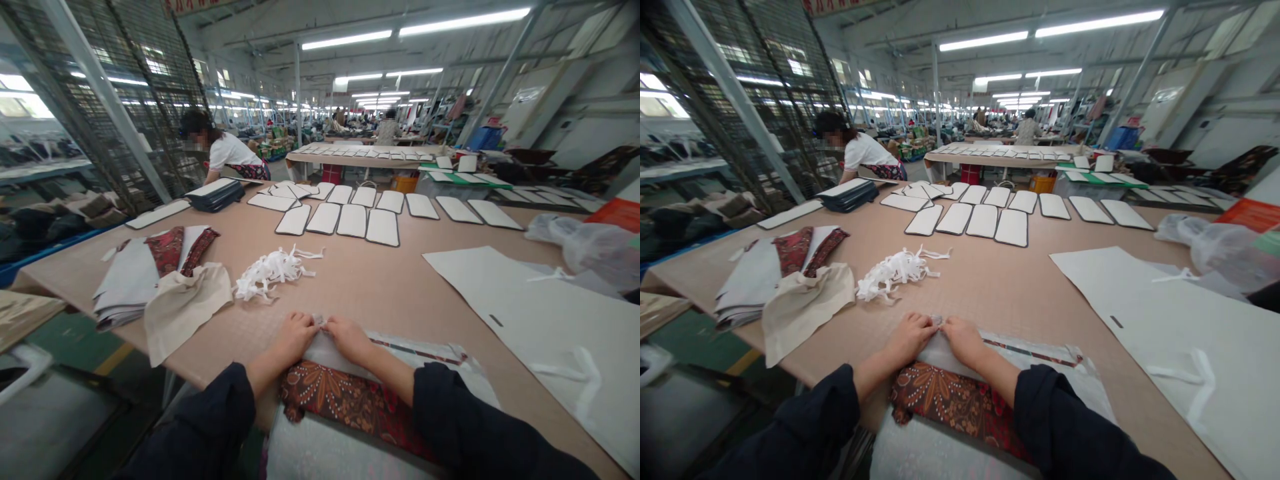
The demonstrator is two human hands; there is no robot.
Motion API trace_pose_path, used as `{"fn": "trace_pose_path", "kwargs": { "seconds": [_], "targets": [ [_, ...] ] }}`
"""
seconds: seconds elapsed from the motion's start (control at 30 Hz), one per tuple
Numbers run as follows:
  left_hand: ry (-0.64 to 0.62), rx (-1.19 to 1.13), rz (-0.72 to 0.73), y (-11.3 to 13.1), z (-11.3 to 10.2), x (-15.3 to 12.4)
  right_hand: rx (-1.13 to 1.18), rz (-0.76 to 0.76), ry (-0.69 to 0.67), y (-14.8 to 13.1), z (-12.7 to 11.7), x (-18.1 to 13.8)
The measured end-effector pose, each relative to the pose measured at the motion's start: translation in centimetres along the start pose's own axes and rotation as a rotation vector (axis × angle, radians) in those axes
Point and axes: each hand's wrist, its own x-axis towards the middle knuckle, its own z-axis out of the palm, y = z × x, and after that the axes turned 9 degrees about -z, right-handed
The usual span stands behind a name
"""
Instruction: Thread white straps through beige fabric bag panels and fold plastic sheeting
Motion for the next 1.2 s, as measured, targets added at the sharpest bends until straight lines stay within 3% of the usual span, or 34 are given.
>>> {"fn": "trace_pose_path", "kwargs": {
  "seconds": [0.13, 0.3, 0.43, 0.57, 0.7, 0.87, 1.0, 1.2],
  "targets": [
    [-0.019, -0.03, 0.01, 0.0, -0.1, 0.1, 0.021, 0.146, 0.01, 0.2, 0.1, 0.9],
    [0.021, -0.237, -0.184, -0.8, 0.3, 0.0, 0.166, 0.26, -0.045, 1.0, -0.2, 2.6],
    [0.105, -0.432, -0.392, -1.0, 0.4, -0.4, 0.343, 0.18, -0.065, 1.8, -0.8, 2.0],
    [0.037, -0.565, -0.423, -0.6, 0.5, -0.4, 0.498, 0.063, -0.02, 2.1, -1.2, 1.3],
    [-0.012, -0.53, -0.498, -0.3, 1.2, 0.2, 0.528, 0.005, 0.08, 2.1, -0.6, 2.2],
    [0.027, -0.412, -0.596, 0.2, 1.4, 0.6, 0.426, -0.049, 0.134, 2.1, 0.4, 3.6],
    [0.073, -0.326, -0.564, 0.9, 0.9, 0.3, 0.363, -0.089, 0.11, 2.5, 0.5, 4.2],
    [0.079, 0.042, -0.263, 1.6, 0.6, -0.2, 0.277, -0.069, 0.062, 2.6, 0.3, 4.9]
  ]
}}
